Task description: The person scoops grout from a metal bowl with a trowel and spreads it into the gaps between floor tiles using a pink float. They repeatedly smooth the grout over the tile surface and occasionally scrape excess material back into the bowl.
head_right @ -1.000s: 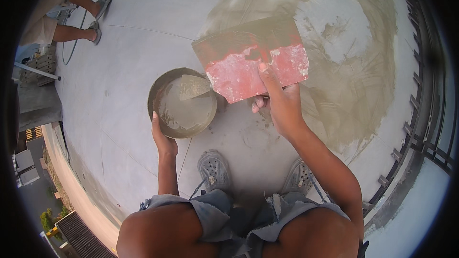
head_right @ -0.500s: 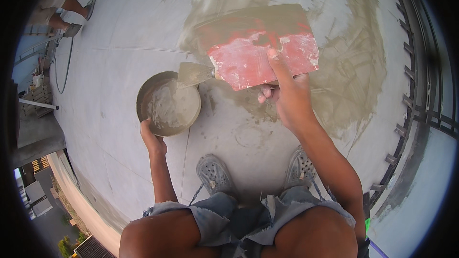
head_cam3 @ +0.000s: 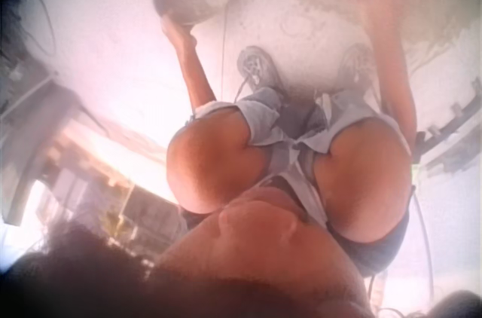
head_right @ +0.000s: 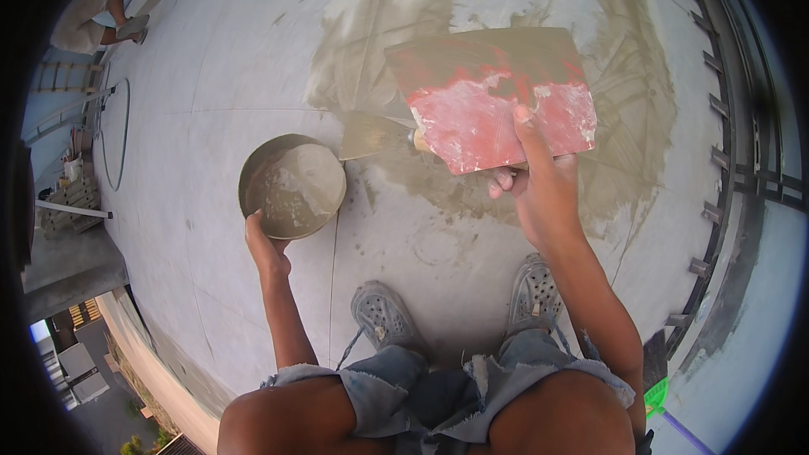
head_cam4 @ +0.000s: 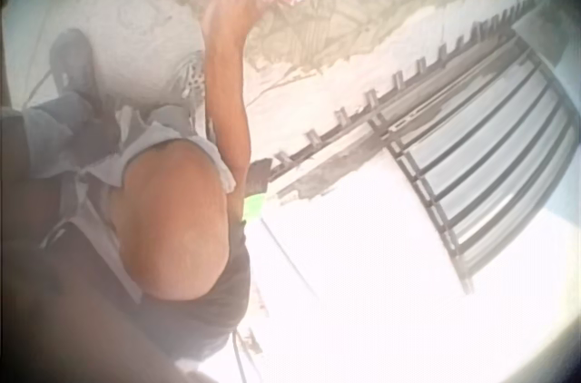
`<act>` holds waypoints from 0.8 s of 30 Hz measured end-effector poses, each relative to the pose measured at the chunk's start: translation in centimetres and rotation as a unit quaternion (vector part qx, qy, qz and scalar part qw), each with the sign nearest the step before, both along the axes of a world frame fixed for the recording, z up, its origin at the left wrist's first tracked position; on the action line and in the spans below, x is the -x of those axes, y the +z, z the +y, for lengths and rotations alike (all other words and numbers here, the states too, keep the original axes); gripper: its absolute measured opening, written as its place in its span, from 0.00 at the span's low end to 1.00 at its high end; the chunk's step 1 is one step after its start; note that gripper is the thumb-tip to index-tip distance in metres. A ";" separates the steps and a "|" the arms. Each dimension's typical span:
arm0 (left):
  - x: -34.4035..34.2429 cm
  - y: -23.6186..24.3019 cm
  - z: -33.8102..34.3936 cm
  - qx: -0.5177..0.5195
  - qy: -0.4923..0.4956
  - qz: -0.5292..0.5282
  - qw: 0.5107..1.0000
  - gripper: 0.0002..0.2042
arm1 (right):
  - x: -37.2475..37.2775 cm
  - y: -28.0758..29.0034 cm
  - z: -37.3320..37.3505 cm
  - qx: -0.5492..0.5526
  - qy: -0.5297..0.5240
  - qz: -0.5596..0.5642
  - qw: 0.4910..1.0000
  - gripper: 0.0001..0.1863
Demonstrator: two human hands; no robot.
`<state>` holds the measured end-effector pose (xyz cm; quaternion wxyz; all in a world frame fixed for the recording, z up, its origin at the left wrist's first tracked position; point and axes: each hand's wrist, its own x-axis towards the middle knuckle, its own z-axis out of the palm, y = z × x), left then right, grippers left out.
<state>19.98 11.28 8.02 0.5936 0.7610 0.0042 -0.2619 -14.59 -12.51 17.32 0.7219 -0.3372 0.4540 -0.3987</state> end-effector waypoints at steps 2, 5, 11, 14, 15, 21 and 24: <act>0.0 0.2 -0.2 -0.009 -0.005 -0.009 1.000 0.22 | 0.3 0.2 0.1 0.000 -0.006 0.005 1.000 0.19; 0.0 0.5 -0.7 -0.022 -0.012 -0.028 0.999 0.23 | 0.5 0.3 0.0 0.000 -0.032 0.006 0.999 0.18; 0.0 1.6 -1.9 -0.047 -0.011 -0.057 0.997 0.23 | 0.8 0.4 0.2 -0.009 -0.056 0.012 0.998 0.18; 0.1 1.9 -2.3 -0.050 -0.011 -0.061 0.997 0.23 | 1.6 -0.1 0.3 -0.014 -0.044 0.014 0.999 0.19; 0.1 2.0 -2.5 -0.049 -0.012 -0.061 0.997 0.23 | 1.9 -0.4 0.4 -0.015 -0.037 0.015 0.999 0.19; 0.6 2.5 -2.8 -0.047 -0.010 -0.059 0.997 0.23 | 2.2 0.0 0.5 -0.035 -0.080 0.014 0.996 0.17; 0.6 2.5 -2.6 -0.048 -0.005 -0.063 0.997 0.23 | 2.7 -0.5 0.5 -0.035 -0.078 0.012 0.996 0.16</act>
